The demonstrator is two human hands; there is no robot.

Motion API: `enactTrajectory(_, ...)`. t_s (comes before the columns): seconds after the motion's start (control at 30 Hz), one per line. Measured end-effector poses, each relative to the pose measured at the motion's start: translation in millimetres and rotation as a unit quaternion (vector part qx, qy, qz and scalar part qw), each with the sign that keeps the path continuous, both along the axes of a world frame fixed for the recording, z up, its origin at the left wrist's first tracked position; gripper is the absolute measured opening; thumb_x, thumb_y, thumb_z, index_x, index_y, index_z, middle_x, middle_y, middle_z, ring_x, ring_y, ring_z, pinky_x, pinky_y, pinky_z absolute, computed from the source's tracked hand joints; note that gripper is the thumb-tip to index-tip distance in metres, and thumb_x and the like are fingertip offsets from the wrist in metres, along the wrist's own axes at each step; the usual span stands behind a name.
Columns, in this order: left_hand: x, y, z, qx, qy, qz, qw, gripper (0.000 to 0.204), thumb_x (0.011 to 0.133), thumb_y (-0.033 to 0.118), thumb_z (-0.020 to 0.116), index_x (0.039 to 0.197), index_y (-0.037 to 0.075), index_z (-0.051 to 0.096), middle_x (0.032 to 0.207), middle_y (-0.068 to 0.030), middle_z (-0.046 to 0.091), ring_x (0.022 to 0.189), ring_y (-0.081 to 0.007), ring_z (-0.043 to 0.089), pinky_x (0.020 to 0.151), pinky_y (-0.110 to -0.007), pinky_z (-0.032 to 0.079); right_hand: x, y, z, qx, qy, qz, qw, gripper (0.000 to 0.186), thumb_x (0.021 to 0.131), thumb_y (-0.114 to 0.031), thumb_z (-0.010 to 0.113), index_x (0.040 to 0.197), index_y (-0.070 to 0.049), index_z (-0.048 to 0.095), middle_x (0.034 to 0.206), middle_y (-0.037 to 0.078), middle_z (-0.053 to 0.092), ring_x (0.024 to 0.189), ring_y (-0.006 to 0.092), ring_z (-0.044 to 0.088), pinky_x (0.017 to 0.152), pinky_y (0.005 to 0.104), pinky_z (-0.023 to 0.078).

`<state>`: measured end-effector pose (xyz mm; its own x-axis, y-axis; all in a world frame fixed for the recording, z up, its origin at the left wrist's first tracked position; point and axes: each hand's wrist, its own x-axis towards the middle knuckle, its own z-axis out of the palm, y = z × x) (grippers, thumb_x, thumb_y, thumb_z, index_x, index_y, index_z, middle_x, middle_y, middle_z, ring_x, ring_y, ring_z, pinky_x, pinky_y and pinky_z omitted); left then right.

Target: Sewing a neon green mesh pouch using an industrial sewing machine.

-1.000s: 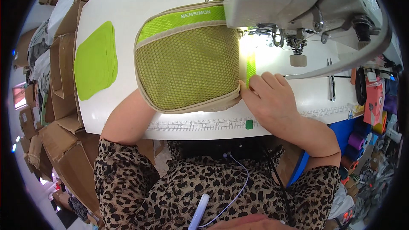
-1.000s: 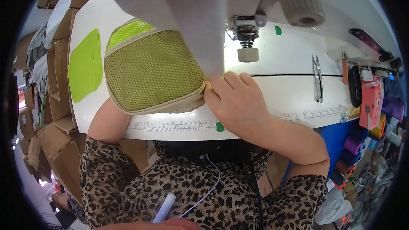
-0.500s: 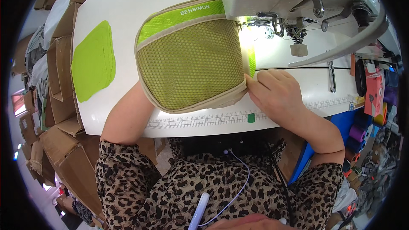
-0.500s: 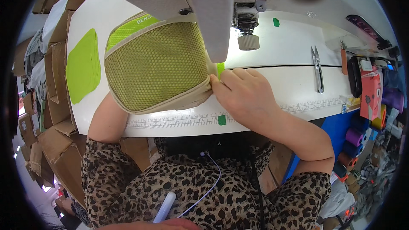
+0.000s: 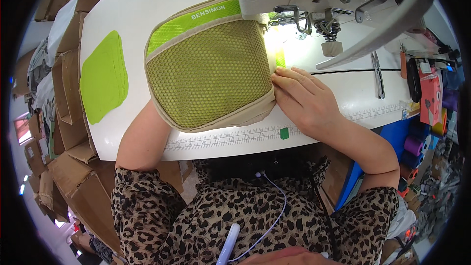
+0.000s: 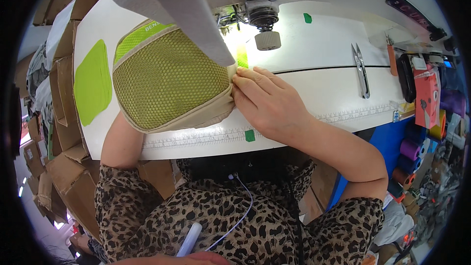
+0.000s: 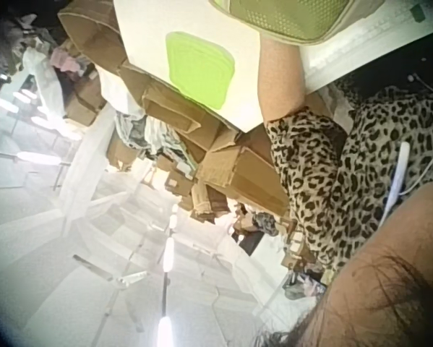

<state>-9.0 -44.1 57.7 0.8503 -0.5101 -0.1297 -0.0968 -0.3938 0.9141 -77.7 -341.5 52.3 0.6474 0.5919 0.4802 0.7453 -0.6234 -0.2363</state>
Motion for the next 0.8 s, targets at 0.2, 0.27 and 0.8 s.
enactTrajectory(0.2, -1.0, 2.0, 1.4, -0.009, 0.016, 0.001, 1.000, 0.040, 0.093, 0.020, 0.070, 0.129, 0.004, 0.062, 0.124, -0.0125, 0.068, 0.109, -0.0251, 0.066, 0.093, -0.040, 0.054, 3.1, 1.3, 6.8, -0.053, -0.005, 0.013, 0.998, 0.020, 0.081, -0.008, 0.063, 0.097, 0.003, 0.068, 0.107, 0.014, 0.066, 0.116, 0.0266, 0.064, 0.103, 0.0398, 0.051)
enactTrajectory(0.27, 3.2, 0.5, 2.1, -0.011, 0.020, 0.007, 1.000, 0.040, 0.093, 0.020, 0.070, 0.129, 0.004, 0.062, 0.124, -0.0126, 0.068, 0.109, -0.0251, 0.066, 0.093, -0.040, 0.054, 7.9, 2.6, 4.4, -0.039, 0.000, 0.030, 0.999, 0.016, 0.080, -0.008, 0.063, 0.093, 0.001, 0.066, 0.103, 0.012, 0.065, 0.114, 0.0249, 0.064, 0.100, 0.0378, 0.051)
enactTrajectory(0.8, 1.2, -13.8, 5.8, -0.048, 0.104, 0.073, 0.991, 0.042, 0.093, 0.020, 0.071, 0.130, 0.004, 0.062, 0.125, -0.0130, 0.068, 0.110, -0.0250, 0.066, 0.094, -0.040, 0.054, 16.9, 0.6, 0.0, -0.013, 0.019, 0.011, 1.000, 0.012, 0.076, -0.007, 0.070, 0.085, -0.006, 0.062, 0.099, 0.004, 0.063, 0.109, 0.0175, 0.066, 0.091, 0.0354, 0.052)
